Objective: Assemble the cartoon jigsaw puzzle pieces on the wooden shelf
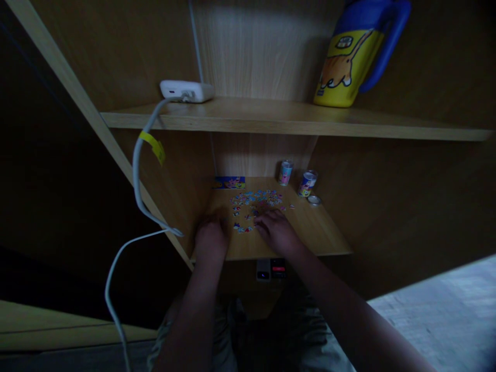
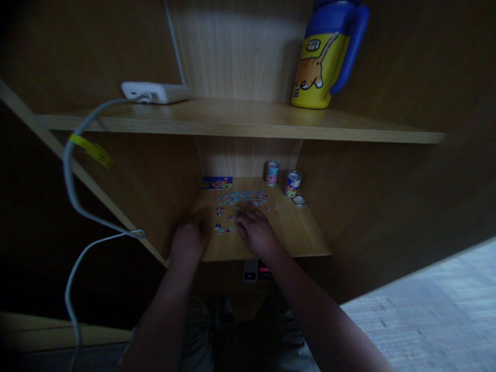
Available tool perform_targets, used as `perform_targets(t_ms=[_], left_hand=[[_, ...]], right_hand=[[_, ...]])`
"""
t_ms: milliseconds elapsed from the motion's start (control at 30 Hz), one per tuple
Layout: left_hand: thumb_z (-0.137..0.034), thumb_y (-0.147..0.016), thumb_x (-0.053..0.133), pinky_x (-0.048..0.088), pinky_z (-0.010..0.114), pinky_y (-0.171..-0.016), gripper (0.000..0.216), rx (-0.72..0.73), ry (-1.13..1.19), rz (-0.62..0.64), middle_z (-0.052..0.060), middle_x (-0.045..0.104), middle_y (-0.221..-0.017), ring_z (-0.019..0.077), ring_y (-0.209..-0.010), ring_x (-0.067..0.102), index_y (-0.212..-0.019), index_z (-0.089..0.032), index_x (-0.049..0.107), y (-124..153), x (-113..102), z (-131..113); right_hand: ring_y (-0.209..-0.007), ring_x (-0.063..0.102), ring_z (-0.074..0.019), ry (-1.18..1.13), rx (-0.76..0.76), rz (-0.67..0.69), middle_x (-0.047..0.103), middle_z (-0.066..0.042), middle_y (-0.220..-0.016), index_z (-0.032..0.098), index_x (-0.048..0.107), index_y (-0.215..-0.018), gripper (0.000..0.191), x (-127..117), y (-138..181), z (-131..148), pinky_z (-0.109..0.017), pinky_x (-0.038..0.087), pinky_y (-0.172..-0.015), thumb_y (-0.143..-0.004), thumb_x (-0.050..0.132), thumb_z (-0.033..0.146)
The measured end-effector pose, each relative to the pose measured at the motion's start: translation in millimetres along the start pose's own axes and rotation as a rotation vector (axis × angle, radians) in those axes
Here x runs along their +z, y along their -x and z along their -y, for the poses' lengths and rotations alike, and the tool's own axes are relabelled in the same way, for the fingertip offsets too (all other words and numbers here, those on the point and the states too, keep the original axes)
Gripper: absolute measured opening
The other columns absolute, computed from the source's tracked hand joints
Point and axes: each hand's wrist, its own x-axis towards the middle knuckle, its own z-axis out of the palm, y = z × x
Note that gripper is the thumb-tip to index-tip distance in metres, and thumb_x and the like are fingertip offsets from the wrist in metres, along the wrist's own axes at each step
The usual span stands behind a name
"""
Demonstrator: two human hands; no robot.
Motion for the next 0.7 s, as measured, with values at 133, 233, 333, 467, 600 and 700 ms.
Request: perform_targets(t_ms=[133,233,333,467,600,700], left_hand=[[-0.026,-0.112,0.054,0.06,0.044,-0.1,0.03,0.043,0.037,-0.068,0.02,0.08,-0.12,0.0343,-0.111,0.076,-0.125,-0.012,0.078,-1.7,5.7,5.3],[-0.023,-0.107,0.059,0.059,0.045,-0.104,0.024,0.128,0.059,-0.079,0.016,0.08,-0.115,0.0332,-0.11,0.075,-0.114,-0.016,0.081,-3.1,8.4,7.7],[-0.025,-0.106,0.062,0.059,0.046,-0.106,0.021,0.22,0.086,-0.078,0.014,0.08,-0.111,0.0322,-0.108,0.075,-0.101,-0.019,0.081,-3.2,7.9,7.0],[-0.022,-0.105,0.065,0.059,0.049,-0.105,0.015,0.343,0.155,-0.111,0.012,0.081,-0.111,0.0327,-0.109,0.073,-0.104,-0.021,0.08,-0.3,4.2,4.6],[-0.007,-0.095,0.065,0.06,0.047,-0.105,0.025,0.498,0.27,-0.12,0.007,0.082,-0.113,0.0295,-0.112,0.072,-0.102,-0.025,0.081,2.0,2.7,5.3],[-0.001,-0.092,0.064,0.06,0.044,-0.099,0.028,0.59,0.298,-0.044,0.004,0.082,-0.101,0.0272,-0.105,0.073,-0.088,-0.025,0.079,2.2,3.1,5.8]], right_hand=[[-0.121,0.071,-0.0252,-0.067,-0.158,0.065,0.081,-0.006,-0.127,0.028,0.082,-0.117,0.021,-2.6,0.4,1.7,-0.047,0.053,-0.113,-0.107,0.069,0.015],[-0.116,0.072,-0.0242,-0.066,-0.18,0.105,0.083,-0.005,-0.121,0.028,0.083,-0.114,0.025,-2.6,-0.5,2.5,-0.045,0.055,-0.108,-0.105,0.067,0.011],[-0.114,0.073,-0.0247,-0.03,-0.124,0.111,0.083,-0.004,-0.119,0.027,0.083,-0.117,0.026,-0.2,-0.4,2.6,-0.045,0.056,-0.107,-0.105,0.067,0.01],[-0.117,0.073,-0.0258,0.008,-0.086,0.087,0.082,-0.006,-0.122,0.026,0.083,-0.119,0.026,2.8,0.8,2.7,-0.047,0.056,-0.11,-0.105,0.066,0.011],[-0.119,0.074,-0.0263,0.031,-0.067,0.078,0.082,-0.008,-0.124,0.024,0.082,-0.118,0.024,1.9,0.4,5.3,-0.048,0.055,-0.114,-0.106,0.064,0.014],[-0.118,0.074,-0.0264,0.057,-0.043,0.092,0.082,-0.009,-0.126,0.022,0.082,-0.12,0.024,-0.7,-0.6,8.4,-0.047,0.056,-0.112,-0.107,0.063,0.015]])
